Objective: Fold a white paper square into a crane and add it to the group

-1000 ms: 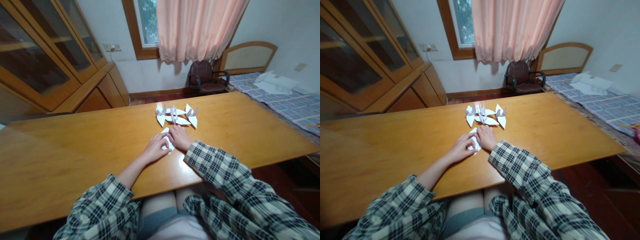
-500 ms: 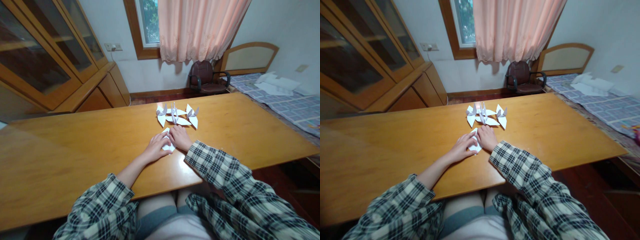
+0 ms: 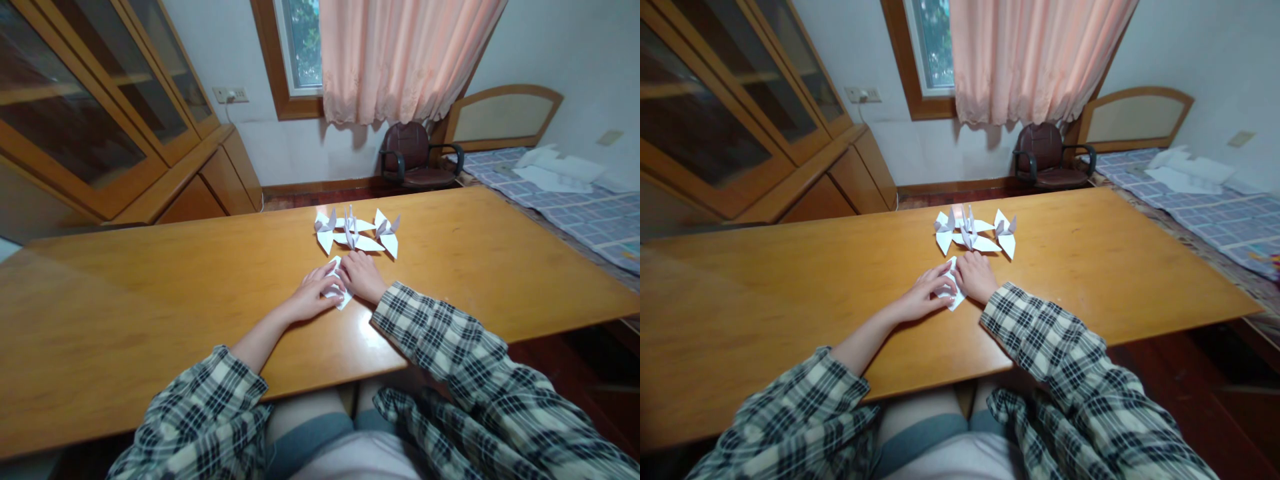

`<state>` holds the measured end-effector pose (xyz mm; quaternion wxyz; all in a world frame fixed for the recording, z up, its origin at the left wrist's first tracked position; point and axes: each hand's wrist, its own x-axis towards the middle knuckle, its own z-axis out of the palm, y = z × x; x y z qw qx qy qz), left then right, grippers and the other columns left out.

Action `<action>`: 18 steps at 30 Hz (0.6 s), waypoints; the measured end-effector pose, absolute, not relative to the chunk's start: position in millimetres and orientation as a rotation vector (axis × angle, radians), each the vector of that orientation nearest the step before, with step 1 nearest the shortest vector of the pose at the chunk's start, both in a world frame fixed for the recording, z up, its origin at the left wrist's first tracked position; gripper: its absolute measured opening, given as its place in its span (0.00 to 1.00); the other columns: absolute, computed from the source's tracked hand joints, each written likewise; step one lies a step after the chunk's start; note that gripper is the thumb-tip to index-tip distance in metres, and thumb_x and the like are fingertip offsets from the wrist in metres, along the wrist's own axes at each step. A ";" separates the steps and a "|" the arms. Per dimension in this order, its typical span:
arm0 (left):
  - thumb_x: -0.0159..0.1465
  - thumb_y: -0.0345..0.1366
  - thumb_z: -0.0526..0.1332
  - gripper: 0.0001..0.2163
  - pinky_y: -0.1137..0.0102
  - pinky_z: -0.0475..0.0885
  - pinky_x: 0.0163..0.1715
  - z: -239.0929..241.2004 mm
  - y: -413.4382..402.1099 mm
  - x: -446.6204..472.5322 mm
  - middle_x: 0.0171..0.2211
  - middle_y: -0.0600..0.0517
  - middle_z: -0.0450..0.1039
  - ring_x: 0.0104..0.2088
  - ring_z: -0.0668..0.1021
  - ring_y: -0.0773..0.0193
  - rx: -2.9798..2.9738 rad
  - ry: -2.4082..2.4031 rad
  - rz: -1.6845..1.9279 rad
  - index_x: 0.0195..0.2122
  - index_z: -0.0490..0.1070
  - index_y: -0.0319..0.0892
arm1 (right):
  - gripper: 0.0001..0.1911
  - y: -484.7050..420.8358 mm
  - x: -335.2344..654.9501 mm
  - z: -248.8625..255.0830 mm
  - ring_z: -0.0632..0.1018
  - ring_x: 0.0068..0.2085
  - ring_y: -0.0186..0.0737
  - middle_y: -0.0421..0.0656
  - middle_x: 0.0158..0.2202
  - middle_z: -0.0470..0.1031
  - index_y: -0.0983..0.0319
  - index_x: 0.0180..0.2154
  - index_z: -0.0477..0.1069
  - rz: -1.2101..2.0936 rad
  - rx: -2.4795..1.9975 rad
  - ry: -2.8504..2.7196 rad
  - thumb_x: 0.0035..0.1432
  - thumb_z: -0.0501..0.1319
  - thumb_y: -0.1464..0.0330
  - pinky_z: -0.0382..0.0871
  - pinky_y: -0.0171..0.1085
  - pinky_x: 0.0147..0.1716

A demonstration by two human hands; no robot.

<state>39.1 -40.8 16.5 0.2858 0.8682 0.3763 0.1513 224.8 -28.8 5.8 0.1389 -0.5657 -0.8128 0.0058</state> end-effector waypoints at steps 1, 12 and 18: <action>0.61 0.43 0.60 0.09 0.53 0.55 0.60 15.8 -40.5 39.5 0.65 0.53 0.51 0.63 0.58 0.52 2.320 1.010 0.409 0.41 0.74 0.50 | 0.12 -28.8 224.9 5.7 0.65 0.41 0.46 0.48 0.39 0.69 0.62 0.38 0.67 0.013 -1.632 -2.351 0.64 0.51 0.61 0.54 0.42 0.38; 0.57 0.38 0.64 0.06 0.53 0.57 0.59 9.1 -42.5 49.5 0.62 0.55 0.58 0.59 0.62 0.51 2.323 1.136 0.455 0.35 0.78 0.52 | 0.12 -27.9 223.6 6.1 0.66 0.42 0.47 0.48 0.40 0.69 0.62 0.38 0.68 0.030 -1.628 -2.360 0.64 0.51 0.61 0.55 0.42 0.39; 0.54 0.40 0.67 0.09 0.52 0.55 0.59 9.1 -41.5 47.0 0.63 0.54 0.55 0.60 0.61 0.50 2.311 1.105 0.427 0.36 0.78 0.53 | 0.12 -27.9 224.9 6.0 0.66 0.42 0.46 0.48 0.39 0.69 0.62 0.38 0.68 0.036 -1.628 -2.354 0.63 0.52 0.61 0.55 0.42 0.39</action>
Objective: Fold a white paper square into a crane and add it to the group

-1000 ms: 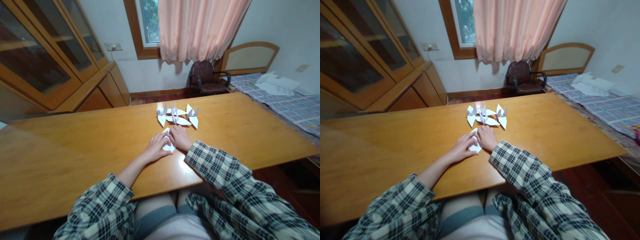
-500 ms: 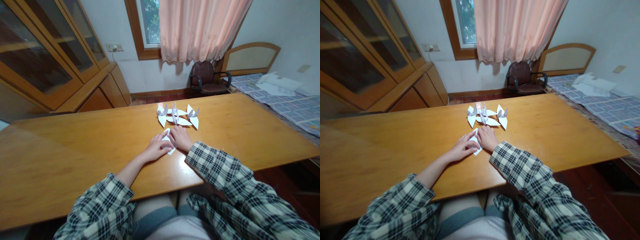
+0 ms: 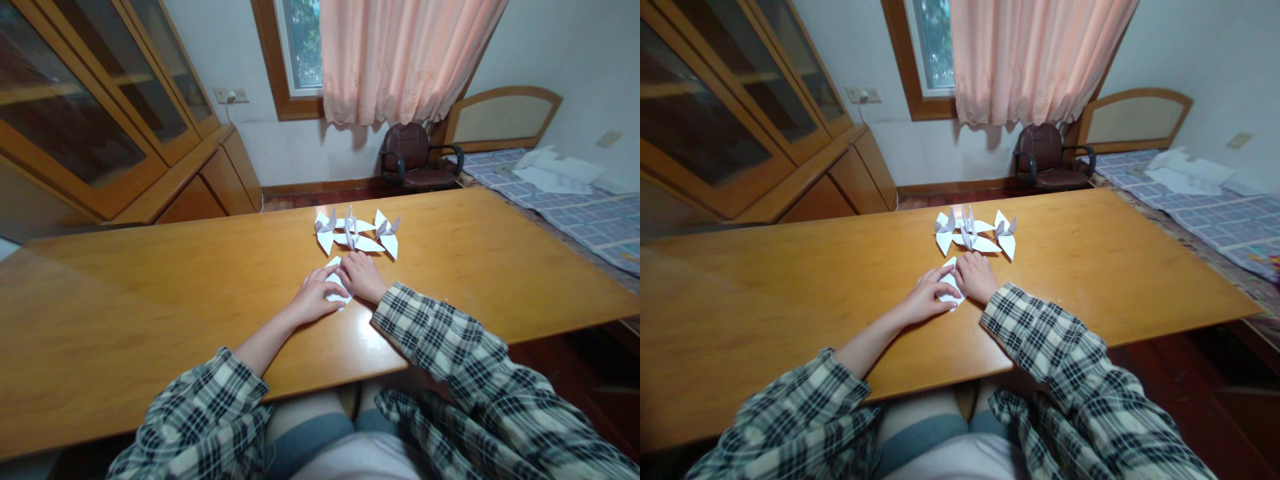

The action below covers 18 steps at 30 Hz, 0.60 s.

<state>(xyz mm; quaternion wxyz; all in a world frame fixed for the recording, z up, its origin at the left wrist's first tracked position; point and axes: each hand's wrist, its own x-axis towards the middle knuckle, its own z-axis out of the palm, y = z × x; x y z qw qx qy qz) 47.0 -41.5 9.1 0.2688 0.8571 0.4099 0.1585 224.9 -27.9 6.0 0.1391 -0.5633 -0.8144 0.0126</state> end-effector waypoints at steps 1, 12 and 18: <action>0.53 0.41 0.67 0.10 0.52 0.55 0.59 9.3 -41.7 46.0 0.64 0.54 0.54 0.61 0.60 0.49 2.314 1.088 0.416 0.37 0.78 0.53 | 0.12 -28.0 225.0 5.9 0.66 0.42 0.46 0.48 0.40 0.69 0.62 0.38 0.68 0.041 -1.628 -2.349 0.63 0.52 0.61 0.55 0.42 0.40; 0.53 0.44 0.68 0.15 0.52 0.53 0.61 9.7 -43.7 41.9 0.65 0.51 0.50 0.64 0.55 0.49 2.326 1.014 0.387 0.42 0.75 0.51 | 0.13 -24.9 239.1 4.5 0.67 0.44 0.43 0.47 0.41 0.68 0.62 0.44 0.67 0.270 -1.481 -2.270 0.64 0.53 0.61 0.58 0.39 0.44; 0.53 0.43 0.68 0.15 0.51 0.53 0.61 10.4 -45.0 41.9 0.66 0.51 0.48 0.64 0.55 0.48 2.303 1.030 0.389 0.42 0.75 0.51 | 0.21 -34.9 254.7 10.4 0.65 0.47 0.46 0.47 0.45 0.66 0.60 0.49 0.66 0.309 -1.470 -2.346 0.56 0.60 0.57 0.58 0.42 0.46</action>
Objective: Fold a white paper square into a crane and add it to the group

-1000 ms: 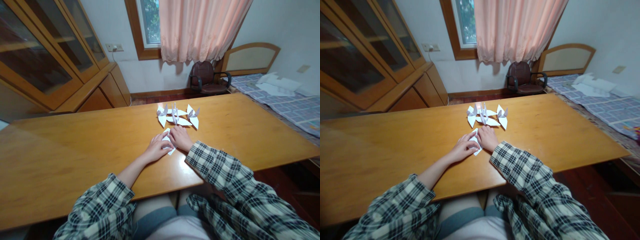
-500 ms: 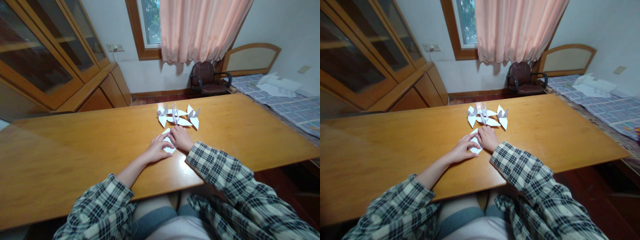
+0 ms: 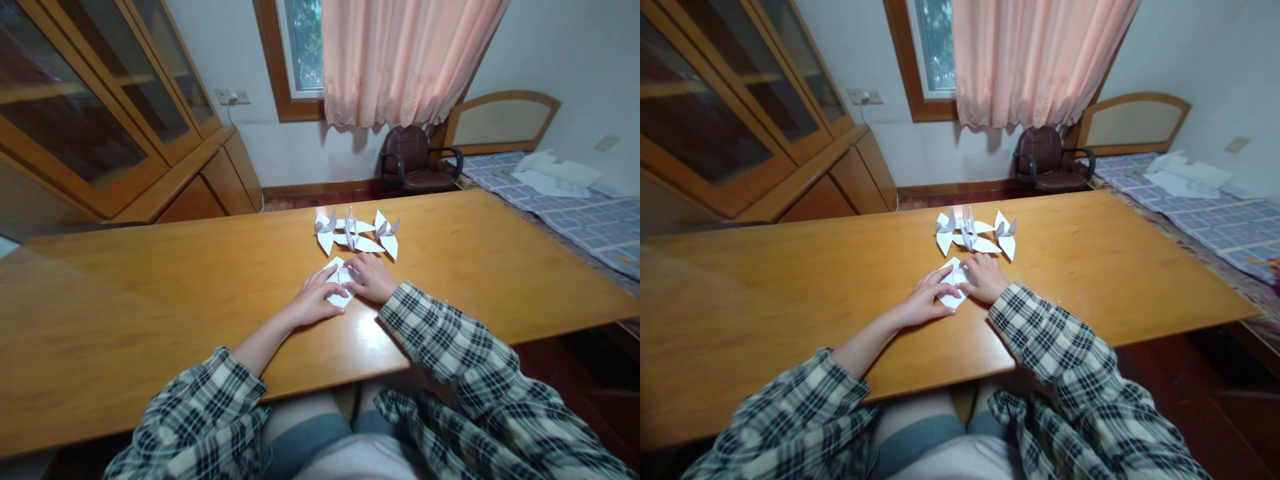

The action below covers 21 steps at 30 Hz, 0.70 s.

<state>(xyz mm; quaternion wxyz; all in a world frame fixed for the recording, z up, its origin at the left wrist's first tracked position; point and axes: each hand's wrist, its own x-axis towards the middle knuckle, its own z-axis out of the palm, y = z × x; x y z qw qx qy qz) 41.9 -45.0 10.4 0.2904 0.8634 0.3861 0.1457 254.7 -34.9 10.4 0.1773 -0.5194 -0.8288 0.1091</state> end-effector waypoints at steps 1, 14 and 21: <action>0.53 0.43 0.68 0.14 0.51 0.53 0.61 10.5 -45.3 42.1 0.66 0.51 0.48 0.64 0.55 0.48 2.301 1.035 0.388 0.42 0.75 0.51 | 0.22 -36.6 254.6 10.8 0.65 0.47 0.47 0.47 0.45 0.66 0.60 0.49 0.66 0.292 -1.493 -2.349 0.55 0.61 0.56 0.58 0.43 0.46; 0.62 0.44 0.59 0.17 0.51 0.58 0.59 20.9 -50.4 30.6 0.62 0.46 0.58 0.61 0.60 0.49 2.815 0.784 0.384 0.51 0.71 0.47 | 0.23 -39.7 251.5 8.6 0.65 0.47 0.48 0.48 0.46 0.66 0.59 0.49 0.66 0.238 -1.513 -2.349 0.56 0.60 0.55 0.57 0.44 0.45; 0.64 0.42 0.56 0.17 0.54 0.60 0.57 27.4 -54.4 35.1 0.56 0.47 0.67 0.57 0.64 0.51 2.940 0.682 0.349 0.53 0.69 0.44 | 0.21 -40.4 250.7 10.2 0.65 0.46 0.47 0.48 0.46 0.66 0.60 0.49 0.66 0.223 -1.524 -2.349 0.56 0.60 0.57 0.57 0.43 0.45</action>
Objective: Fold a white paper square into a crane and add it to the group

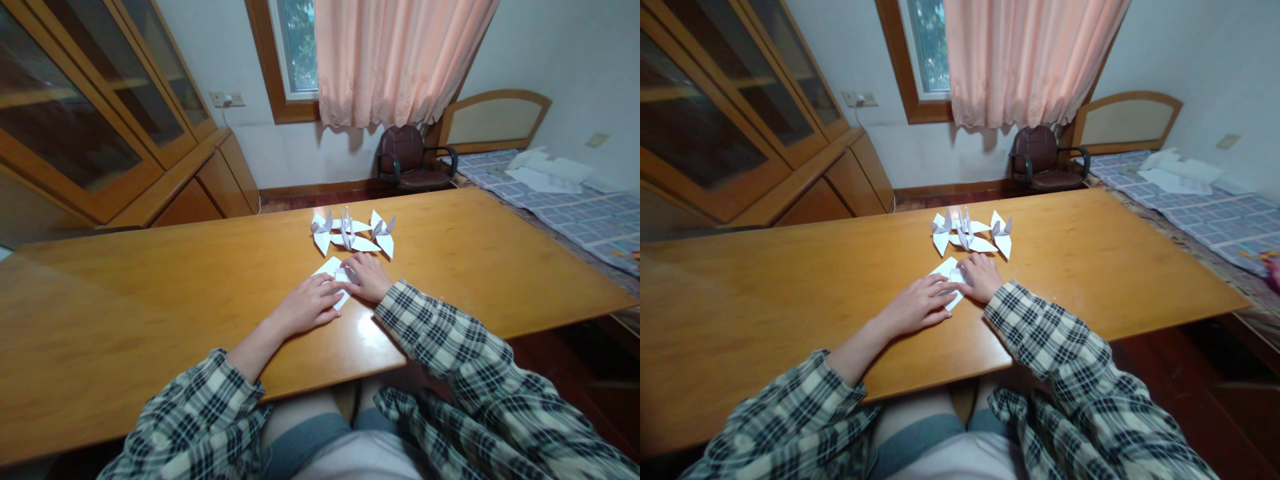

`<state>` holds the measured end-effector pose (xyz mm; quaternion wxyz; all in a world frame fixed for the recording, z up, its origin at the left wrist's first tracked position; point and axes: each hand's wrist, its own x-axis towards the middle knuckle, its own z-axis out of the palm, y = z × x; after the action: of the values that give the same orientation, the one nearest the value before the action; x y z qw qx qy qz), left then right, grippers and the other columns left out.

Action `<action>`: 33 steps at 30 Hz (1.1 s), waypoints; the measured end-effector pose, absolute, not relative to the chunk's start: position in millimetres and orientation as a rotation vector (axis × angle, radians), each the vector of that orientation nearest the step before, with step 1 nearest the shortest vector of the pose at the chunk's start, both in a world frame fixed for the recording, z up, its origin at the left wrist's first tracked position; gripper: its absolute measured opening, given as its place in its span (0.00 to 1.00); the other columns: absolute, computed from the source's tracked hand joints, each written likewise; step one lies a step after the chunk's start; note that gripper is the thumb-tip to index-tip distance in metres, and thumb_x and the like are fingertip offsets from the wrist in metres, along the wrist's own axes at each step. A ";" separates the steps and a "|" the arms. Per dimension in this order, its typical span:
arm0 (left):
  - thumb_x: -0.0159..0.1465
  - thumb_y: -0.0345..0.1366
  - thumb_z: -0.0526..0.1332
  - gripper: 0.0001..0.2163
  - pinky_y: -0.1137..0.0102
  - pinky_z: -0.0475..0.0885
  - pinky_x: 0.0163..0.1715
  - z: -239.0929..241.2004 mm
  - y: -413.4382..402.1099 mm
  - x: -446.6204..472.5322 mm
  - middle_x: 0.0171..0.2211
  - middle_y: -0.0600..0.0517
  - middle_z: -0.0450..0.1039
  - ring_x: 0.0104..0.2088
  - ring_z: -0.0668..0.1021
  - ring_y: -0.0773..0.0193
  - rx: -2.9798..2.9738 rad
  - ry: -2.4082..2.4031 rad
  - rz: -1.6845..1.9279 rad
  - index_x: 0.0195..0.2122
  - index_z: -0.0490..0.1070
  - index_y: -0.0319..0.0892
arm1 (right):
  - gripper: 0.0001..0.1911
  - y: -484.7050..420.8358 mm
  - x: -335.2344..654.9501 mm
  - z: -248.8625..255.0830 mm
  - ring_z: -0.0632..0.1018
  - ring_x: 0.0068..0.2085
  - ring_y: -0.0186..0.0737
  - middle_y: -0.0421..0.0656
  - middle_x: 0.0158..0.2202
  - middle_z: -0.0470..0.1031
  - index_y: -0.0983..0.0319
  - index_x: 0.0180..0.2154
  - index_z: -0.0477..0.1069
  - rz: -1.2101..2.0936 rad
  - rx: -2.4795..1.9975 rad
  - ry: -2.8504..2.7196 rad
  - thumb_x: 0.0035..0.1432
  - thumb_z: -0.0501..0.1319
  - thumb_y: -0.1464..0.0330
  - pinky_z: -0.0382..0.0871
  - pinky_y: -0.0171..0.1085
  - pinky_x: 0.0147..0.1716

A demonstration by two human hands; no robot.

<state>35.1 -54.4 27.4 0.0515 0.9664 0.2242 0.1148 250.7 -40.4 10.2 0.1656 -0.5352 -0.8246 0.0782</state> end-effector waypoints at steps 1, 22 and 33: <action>0.64 0.43 0.56 0.17 0.54 0.60 0.57 27.9 -54.2 35.0 0.57 0.47 0.66 0.58 0.64 0.51 2.952 0.703 0.346 0.52 0.70 0.45 | 0.21 -40.8 250.5 10.9 0.65 0.47 0.47 0.48 0.45 0.66 0.60 0.49 0.66 0.226 -1.527 -2.349 0.56 0.60 0.57 0.57 0.43 0.45; 0.61 0.43 0.61 0.09 0.58 0.63 0.53 10.5 -49.1 45.3 0.49 0.49 0.65 0.51 0.66 0.56 2.587 1.030 0.573 0.40 0.75 0.49 | 0.24 -35.0 253.9 5.0 0.66 0.49 0.50 0.47 0.46 0.66 0.59 0.45 0.65 0.244 -1.569 -2.267 0.50 0.64 0.54 0.57 0.44 0.45; 0.64 0.42 0.57 0.09 0.49 0.55 0.59 8.8 -47.9 44.9 0.58 0.49 0.63 0.61 0.58 0.52 2.637 0.998 0.438 0.40 0.73 0.46 | 0.23 -24.8 258.7 2.9 0.68 0.44 0.48 0.47 0.43 0.68 0.60 0.43 0.65 0.158 -1.666 -2.167 0.51 0.63 0.51 0.59 0.42 0.41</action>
<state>44.9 -47.9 8.8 0.1438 0.9146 0.3461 0.1519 258.7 -24.8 2.9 0.2003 -0.5961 -0.7754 0.0564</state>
